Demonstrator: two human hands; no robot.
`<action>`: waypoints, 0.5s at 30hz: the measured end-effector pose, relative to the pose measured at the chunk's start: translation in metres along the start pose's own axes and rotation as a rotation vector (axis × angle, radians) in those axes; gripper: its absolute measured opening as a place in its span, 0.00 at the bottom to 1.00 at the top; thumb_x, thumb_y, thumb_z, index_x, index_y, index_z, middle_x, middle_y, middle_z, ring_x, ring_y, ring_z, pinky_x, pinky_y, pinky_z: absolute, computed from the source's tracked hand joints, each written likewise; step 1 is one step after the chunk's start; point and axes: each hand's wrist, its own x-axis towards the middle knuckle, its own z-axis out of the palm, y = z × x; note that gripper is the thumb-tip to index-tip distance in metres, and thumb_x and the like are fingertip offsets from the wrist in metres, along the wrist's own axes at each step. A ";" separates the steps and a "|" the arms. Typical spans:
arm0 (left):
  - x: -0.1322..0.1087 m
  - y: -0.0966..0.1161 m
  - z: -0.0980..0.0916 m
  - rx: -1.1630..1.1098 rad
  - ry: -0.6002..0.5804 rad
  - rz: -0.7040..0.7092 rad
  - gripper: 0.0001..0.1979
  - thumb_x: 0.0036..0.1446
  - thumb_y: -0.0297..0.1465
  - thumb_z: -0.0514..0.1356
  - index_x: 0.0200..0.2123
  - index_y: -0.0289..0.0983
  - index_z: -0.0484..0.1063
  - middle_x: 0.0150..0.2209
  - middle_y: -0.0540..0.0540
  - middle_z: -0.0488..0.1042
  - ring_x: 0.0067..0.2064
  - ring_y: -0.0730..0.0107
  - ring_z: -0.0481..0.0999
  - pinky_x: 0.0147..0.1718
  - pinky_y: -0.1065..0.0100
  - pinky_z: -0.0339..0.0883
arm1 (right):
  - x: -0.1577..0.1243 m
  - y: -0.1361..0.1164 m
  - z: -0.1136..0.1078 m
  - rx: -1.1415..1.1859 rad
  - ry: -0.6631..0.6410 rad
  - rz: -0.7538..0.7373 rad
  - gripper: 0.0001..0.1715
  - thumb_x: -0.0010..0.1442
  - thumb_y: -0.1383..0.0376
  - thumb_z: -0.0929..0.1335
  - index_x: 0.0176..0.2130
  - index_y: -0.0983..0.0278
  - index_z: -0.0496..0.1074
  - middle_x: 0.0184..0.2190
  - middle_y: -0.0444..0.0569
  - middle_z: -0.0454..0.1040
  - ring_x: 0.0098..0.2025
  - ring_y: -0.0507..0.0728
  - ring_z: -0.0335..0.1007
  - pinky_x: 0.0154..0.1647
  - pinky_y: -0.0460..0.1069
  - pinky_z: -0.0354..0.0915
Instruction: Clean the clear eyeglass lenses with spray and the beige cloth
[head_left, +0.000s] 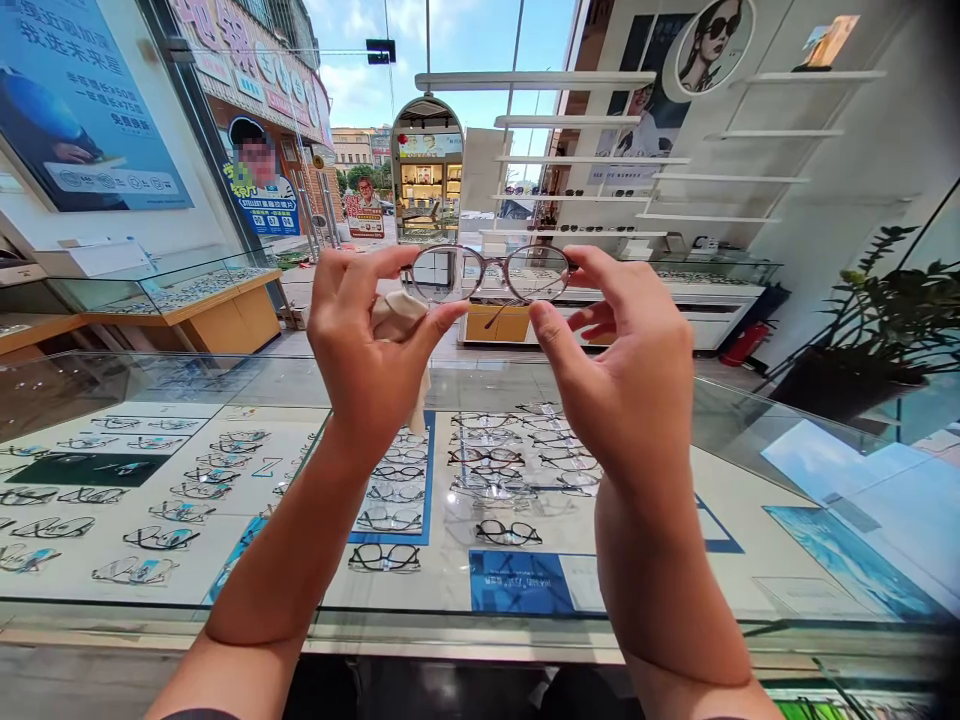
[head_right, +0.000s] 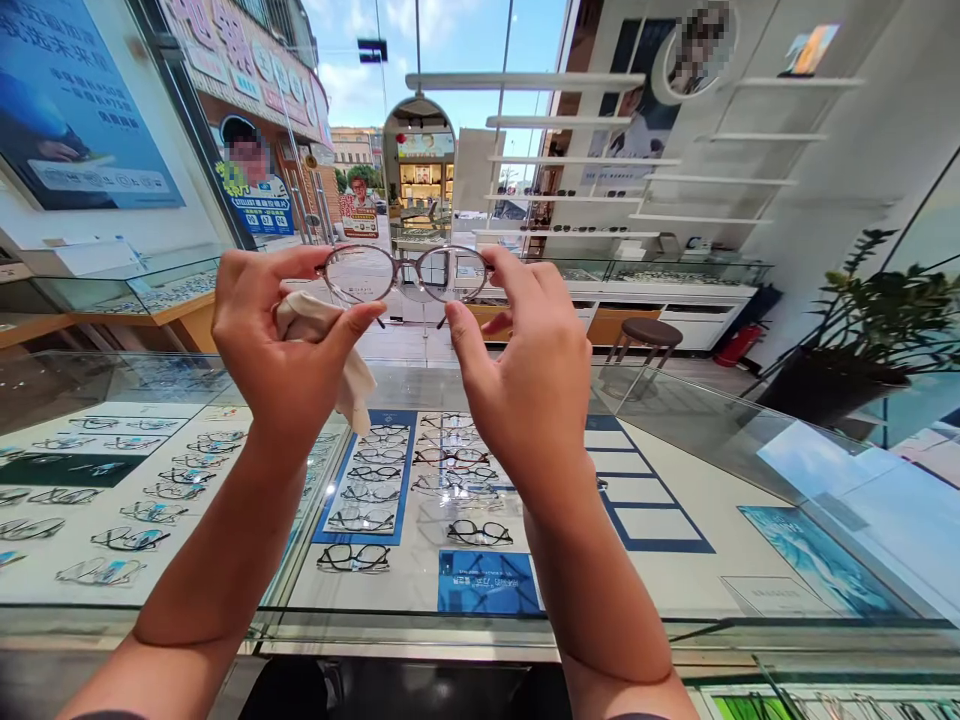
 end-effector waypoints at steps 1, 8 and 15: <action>-0.001 0.000 0.001 0.016 0.014 0.014 0.25 0.60 0.49 0.79 0.56 0.50 0.81 0.53 0.43 0.76 0.61 0.49 0.79 0.59 0.48 0.80 | 0.000 0.003 0.001 0.014 -0.015 0.007 0.27 0.72 0.59 0.73 0.67 0.56 0.77 0.57 0.56 0.82 0.41 0.61 0.83 0.46 0.62 0.81; -0.002 0.001 0.001 0.056 0.010 0.040 0.27 0.61 0.50 0.78 0.59 0.50 0.79 0.56 0.43 0.75 0.65 0.47 0.76 0.62 0.48 0.77 | 0.002 0.018 0.006 0.182 -0.041 0.050 0.32 0.72 0.51 0.73 0.71 0.53 0.74 0.61 0.57 0.82 0.56 0.67 0.84 0.53 0.66 0.83; -0.002 -0.004 0.005 -0.011 0.094 0.026 0.28 0.62 0.55 0.74 0.61 0.54 0.78 0.62 0.42 0.78 0.65 0.47 0.78 0.53 0.49 0.82 | 0.009 0.012 0.015 0.524 0.165 0.065 0.15 0.74 0.54 0.73 0.55 0.56 0.84 0.53 0.53 0.86 0.57 0.66 0.86 0.62 0.68 0.81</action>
